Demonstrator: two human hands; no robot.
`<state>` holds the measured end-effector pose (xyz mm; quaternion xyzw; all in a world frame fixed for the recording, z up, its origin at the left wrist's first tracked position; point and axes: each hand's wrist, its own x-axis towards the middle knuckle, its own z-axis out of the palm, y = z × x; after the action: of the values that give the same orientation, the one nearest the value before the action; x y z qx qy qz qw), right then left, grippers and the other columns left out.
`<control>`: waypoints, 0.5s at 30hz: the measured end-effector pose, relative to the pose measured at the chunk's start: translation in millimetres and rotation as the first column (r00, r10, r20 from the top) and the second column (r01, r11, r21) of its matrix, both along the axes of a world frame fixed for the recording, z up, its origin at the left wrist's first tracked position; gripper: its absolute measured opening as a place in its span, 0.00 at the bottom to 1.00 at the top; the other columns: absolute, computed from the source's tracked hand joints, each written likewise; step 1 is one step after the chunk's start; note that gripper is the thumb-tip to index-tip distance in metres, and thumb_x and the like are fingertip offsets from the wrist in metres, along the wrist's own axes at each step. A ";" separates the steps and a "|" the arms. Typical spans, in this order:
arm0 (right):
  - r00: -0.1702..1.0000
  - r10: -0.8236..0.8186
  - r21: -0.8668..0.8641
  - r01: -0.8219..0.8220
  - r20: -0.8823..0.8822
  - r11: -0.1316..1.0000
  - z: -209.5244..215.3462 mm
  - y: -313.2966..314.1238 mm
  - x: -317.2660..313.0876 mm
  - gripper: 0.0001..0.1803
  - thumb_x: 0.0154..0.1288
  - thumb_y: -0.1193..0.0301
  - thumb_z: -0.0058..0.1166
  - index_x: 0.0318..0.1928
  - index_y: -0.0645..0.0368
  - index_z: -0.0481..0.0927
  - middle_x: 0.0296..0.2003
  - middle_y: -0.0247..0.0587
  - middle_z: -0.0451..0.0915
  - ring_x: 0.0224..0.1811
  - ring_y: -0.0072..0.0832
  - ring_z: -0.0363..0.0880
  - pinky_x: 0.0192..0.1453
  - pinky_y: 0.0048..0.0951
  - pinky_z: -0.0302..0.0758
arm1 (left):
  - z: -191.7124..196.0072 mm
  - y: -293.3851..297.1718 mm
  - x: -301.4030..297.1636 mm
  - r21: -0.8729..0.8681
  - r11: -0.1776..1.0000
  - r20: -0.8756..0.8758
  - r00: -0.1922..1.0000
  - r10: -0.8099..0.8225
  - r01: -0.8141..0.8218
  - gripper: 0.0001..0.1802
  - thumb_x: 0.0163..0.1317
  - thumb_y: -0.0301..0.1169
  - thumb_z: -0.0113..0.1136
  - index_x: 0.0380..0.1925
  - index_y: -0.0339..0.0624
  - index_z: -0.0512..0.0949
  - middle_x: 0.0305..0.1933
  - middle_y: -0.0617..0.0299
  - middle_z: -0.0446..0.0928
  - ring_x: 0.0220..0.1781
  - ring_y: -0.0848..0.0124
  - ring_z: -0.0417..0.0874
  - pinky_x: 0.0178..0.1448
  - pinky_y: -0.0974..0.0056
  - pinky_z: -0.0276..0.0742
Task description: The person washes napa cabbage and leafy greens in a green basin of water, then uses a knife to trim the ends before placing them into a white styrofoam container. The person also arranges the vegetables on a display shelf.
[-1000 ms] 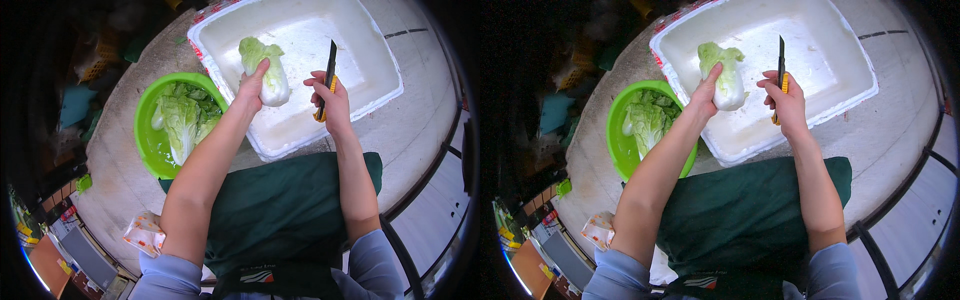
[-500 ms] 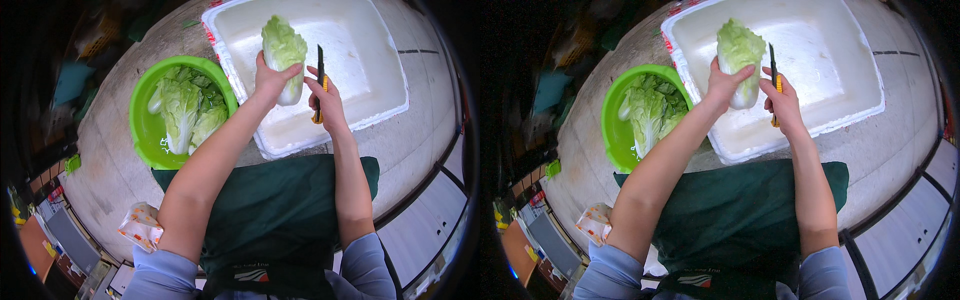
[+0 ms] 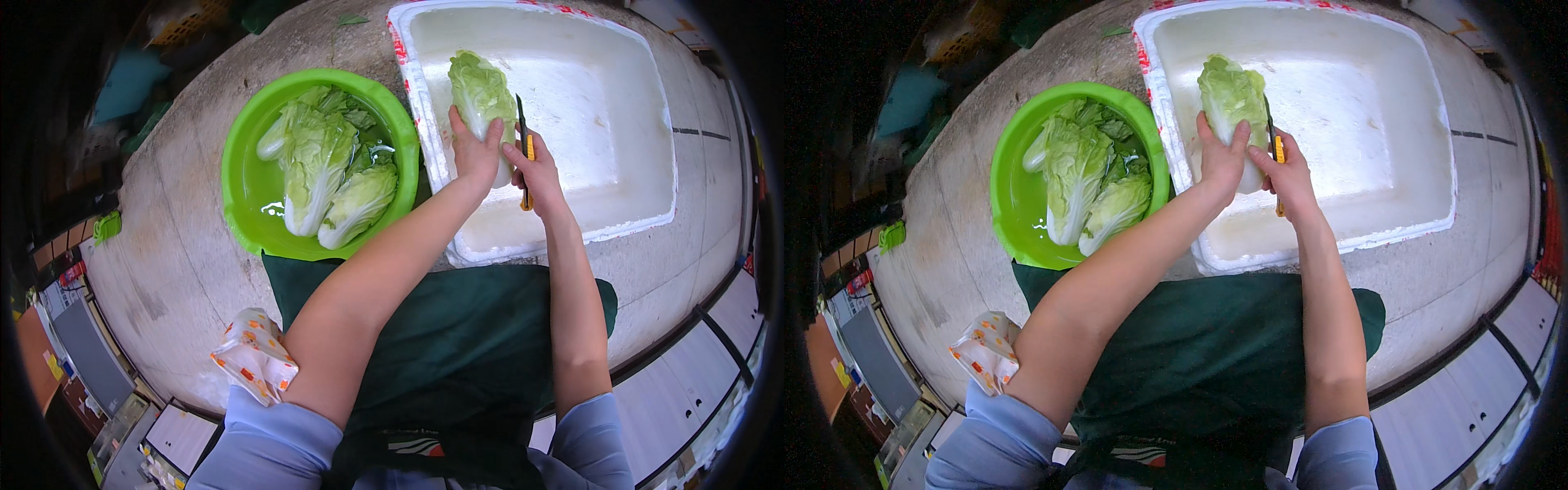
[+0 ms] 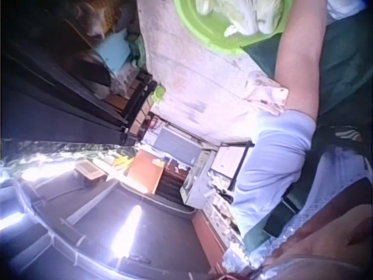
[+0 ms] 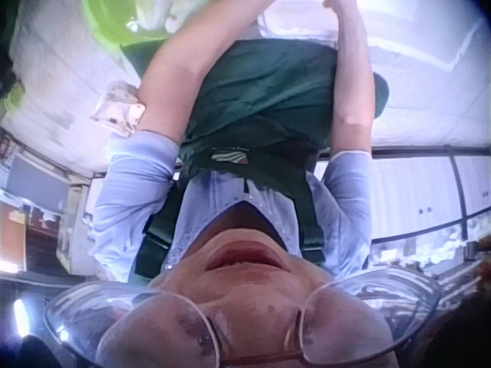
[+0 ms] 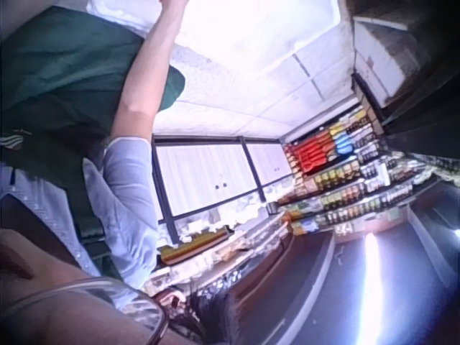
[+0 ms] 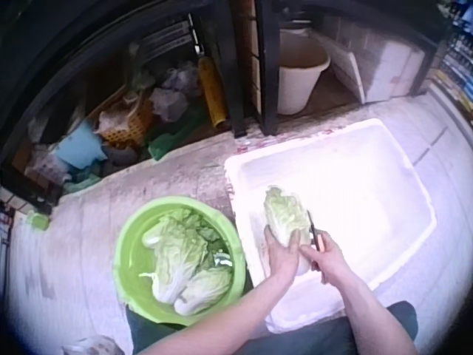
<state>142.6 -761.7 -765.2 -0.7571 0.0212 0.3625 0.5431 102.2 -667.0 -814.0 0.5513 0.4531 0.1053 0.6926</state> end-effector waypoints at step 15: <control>0.956 0.007 0.017 -0.002 -0.295 1.000 -92.5 -17.0 -20.2 0.11 0.59 0.66 0.49 0.37 0.61 0.71 0.19 0.32 0.68 0.13 0.19 0.64 0.14 0.22 0.59 | 64.4 6.6 -1.1 -0.092 0.880 -0.109 0.873 -0.475 0.467 0.35 0.51 0.37 0.61 0.59 0.40 0.62 0.56 0.42 0.67 0.52 0.54 0.74 0.52 0.56 0.72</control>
<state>122.4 -778.7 -857.7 -0.6902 0.0973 0.4727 0.5392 101.1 -660.5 -749.6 0.6285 0.3519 -0.1163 0.6838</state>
